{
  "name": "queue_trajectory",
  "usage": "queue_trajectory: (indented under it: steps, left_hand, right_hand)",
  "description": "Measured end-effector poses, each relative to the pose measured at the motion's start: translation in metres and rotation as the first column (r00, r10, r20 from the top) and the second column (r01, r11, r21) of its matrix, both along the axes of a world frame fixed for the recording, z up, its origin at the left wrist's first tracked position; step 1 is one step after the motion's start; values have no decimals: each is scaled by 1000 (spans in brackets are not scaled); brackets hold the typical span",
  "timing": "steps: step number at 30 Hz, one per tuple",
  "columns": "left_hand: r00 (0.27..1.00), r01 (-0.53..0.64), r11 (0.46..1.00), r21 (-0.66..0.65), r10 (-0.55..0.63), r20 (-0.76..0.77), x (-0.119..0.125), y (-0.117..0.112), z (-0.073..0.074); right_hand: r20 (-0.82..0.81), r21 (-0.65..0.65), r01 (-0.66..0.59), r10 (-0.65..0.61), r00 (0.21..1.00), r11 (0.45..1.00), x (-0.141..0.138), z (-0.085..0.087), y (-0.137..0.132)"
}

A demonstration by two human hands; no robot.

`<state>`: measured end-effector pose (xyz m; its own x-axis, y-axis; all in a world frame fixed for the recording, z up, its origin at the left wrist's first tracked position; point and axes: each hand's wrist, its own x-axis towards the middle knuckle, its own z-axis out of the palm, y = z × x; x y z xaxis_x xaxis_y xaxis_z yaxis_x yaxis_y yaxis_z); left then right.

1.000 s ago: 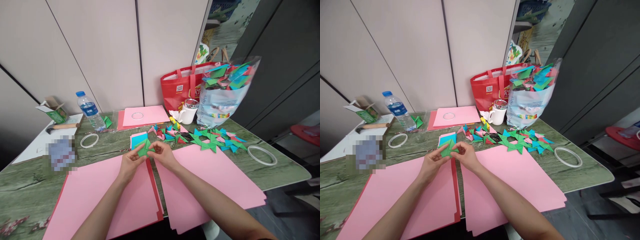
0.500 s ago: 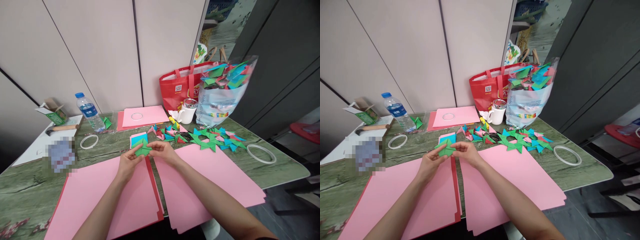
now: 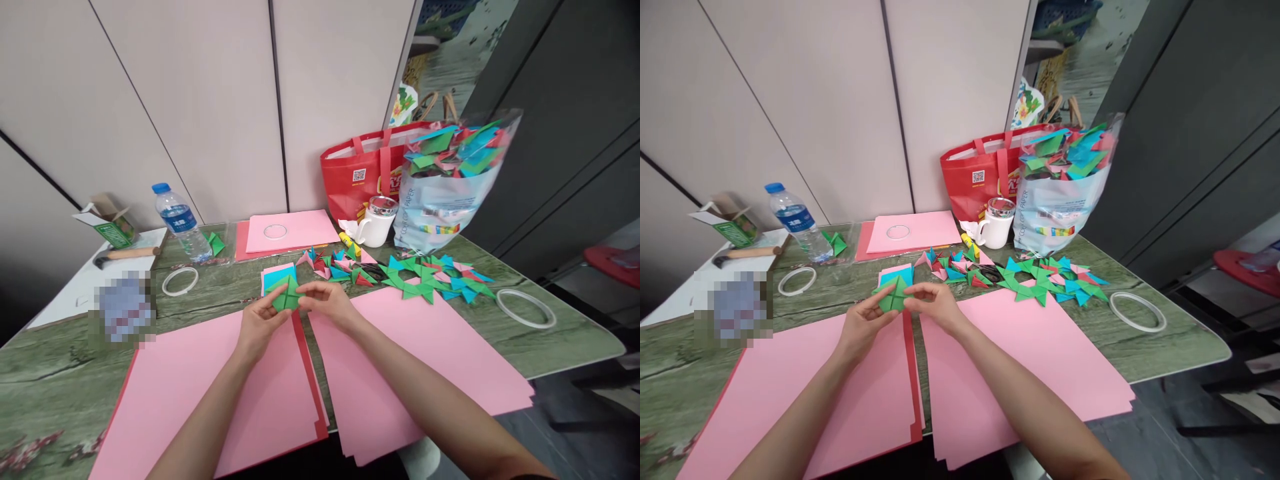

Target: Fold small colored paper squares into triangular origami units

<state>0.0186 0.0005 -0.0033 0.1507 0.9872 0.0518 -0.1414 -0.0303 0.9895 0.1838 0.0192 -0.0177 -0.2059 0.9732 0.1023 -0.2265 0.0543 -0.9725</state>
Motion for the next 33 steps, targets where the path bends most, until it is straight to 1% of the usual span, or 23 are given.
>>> queue_trajectory:
  steps: [2, 3, 5, 8, 11, 14, 16, 18, 21, 25, 29, 33]
  left_hand:
    - [998, 54, 999, -2, -53, 44, 1, -1, 4]
    - [997, 62, 998, -5, -61, 55, 1, 0, 5]
    - [998, 23, 1000, -18, -22, 52, -1, 1, 6]
    - [997, -77, 997, -27, 77, -26, -4, 4, 4]
    - [989, -87, 996, -15, 84, -122, -5, 4, 2]
    - [985, -80, 997, -15, 77, -156, -3, 2, 2]
    - [986, -61, 998, -26, 56, -156, -1, 1, 2]
    - [987, -42, 999, -32, 37, -158, -1, 1, 1]
    - [976, -39, 999, 18, 42, -214, -2, 1, 0]
    - [942, -66, 990, 127, 104, -320, -3, -1, 0]
    - [926, -70, 985, 155, 122, -358, -1, -5, 2]
    - [908, -63, 969, 238, 155, -389, 0, -8, 3]
  right_hand:
    - [0, 7, 54, -54, 999, 999, -1, -1, 1]
    - [-4, 17, 84, -84, 996, 996, -1, -1, 1]
    - [6, 38, 113, -113, 994, 993, -1, -1, 1]
    - [46, 2, 45, -45, 998, 999, -1, 1, -1]
    - [-10, -59, -5, 5, 1000, 998, -5, 2, -5]
    - [-63, -102, 25, -31, 998, 994, -8, -1, -6]
    - [-55, -118, 59, -65, 996, 991, -10, -3, -7]
    - [-32, -117, 70, -74, 997, 991, -11, -4, -7]
    - [13, -98, 45, -44, 999, 994, -11, -3, -10]
    - [29, -106, 0, 3, 1000, 994, -12, 1, -13]
    - [25, -122, 1, 2, 1000, 993, -14, 3, -16]
    - [-12, -136, -14, 12, 1000, 991, -16, 4, -19]
